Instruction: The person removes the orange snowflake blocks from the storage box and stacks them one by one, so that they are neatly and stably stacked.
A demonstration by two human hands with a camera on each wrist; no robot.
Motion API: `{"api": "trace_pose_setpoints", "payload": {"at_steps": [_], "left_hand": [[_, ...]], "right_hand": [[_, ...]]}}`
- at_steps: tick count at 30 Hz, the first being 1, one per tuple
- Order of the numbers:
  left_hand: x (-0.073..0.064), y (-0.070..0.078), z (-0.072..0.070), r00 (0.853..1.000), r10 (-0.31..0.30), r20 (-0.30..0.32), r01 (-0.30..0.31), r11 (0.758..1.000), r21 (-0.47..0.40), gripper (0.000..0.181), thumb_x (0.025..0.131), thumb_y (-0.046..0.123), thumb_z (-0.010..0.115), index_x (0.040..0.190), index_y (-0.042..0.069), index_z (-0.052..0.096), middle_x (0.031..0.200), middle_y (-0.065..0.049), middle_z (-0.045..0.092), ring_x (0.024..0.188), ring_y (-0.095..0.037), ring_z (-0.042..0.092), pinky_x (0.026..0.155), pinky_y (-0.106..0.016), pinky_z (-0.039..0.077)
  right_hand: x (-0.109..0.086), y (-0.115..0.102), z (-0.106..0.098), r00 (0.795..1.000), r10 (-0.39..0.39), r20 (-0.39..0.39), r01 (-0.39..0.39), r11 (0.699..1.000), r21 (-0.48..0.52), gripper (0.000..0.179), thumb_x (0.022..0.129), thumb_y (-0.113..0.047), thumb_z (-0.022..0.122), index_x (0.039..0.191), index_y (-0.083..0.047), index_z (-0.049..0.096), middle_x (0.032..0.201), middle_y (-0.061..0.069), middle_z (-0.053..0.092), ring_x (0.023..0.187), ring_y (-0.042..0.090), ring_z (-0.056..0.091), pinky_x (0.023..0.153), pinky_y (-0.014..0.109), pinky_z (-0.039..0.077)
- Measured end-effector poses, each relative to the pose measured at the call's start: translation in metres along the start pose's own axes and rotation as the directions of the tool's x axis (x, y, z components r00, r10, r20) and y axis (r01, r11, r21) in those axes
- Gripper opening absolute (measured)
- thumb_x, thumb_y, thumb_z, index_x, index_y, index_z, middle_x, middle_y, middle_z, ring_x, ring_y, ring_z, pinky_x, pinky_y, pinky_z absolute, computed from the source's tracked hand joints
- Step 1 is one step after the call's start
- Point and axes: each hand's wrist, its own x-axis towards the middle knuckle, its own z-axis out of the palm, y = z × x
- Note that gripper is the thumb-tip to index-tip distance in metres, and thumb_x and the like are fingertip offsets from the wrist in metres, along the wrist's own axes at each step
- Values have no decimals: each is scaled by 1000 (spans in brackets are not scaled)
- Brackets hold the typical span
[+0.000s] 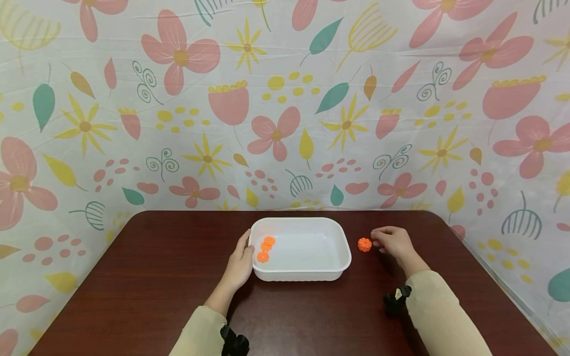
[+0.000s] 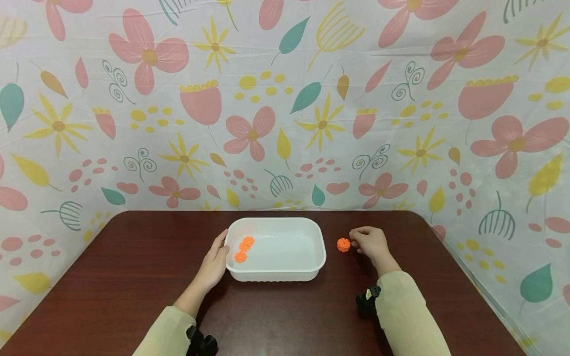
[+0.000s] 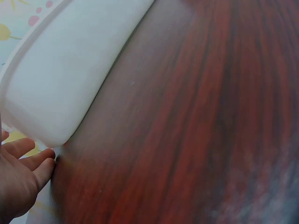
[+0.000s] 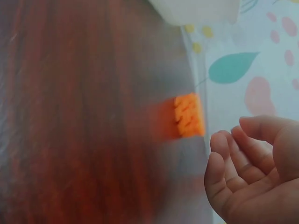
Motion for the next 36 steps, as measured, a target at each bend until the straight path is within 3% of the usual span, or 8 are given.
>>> {"api": "trace_pose_setpoints", "payload": {"at_steps": [8,17,25,36], "left_hand": [[0,1,0,1000,2,2,-2,1000,-9,50,101,26,32,150,20,25,149,-18,36,133,-36,39,108,-56,30],[-1,2,0,1000,-1,9,1,1000,-15,50,101,26,32,150,20,24,149,-18,36,133,-36,38,108,-56,30],[-1,1,-1,1000,2,6,-2,1000,-1,50,101,25,32,150,19,25,148,-18,37,132,-36,40,107,-56,31],[-2,2,-1,1000,-4,6,4,1000,4,50,101,25,32,150,19,25,147,-19,38,132,-37,40,107,-57,30]], "right_hand": [[-1,-20,4,997,-74,3,74,997,-8,46,95,-32,54,124,4,57,113,21,64,83,10,65,73,28,56],[-3,-39,14,994,-111,16,110,994,24,46,93,-33,58,121,4,59,107,17,67,86,13,67,78,33,56],[-3,-54,26,990,-137,44,134,989,53,45,93,-33,58,120,4,60,114,23,64,98,28,66,82,37,56],[-4,-70,42,989,-133,68,127,988,84,43,93,-29,58,123,3,59,118,21,63,90,15,68,78,33,56]]}}
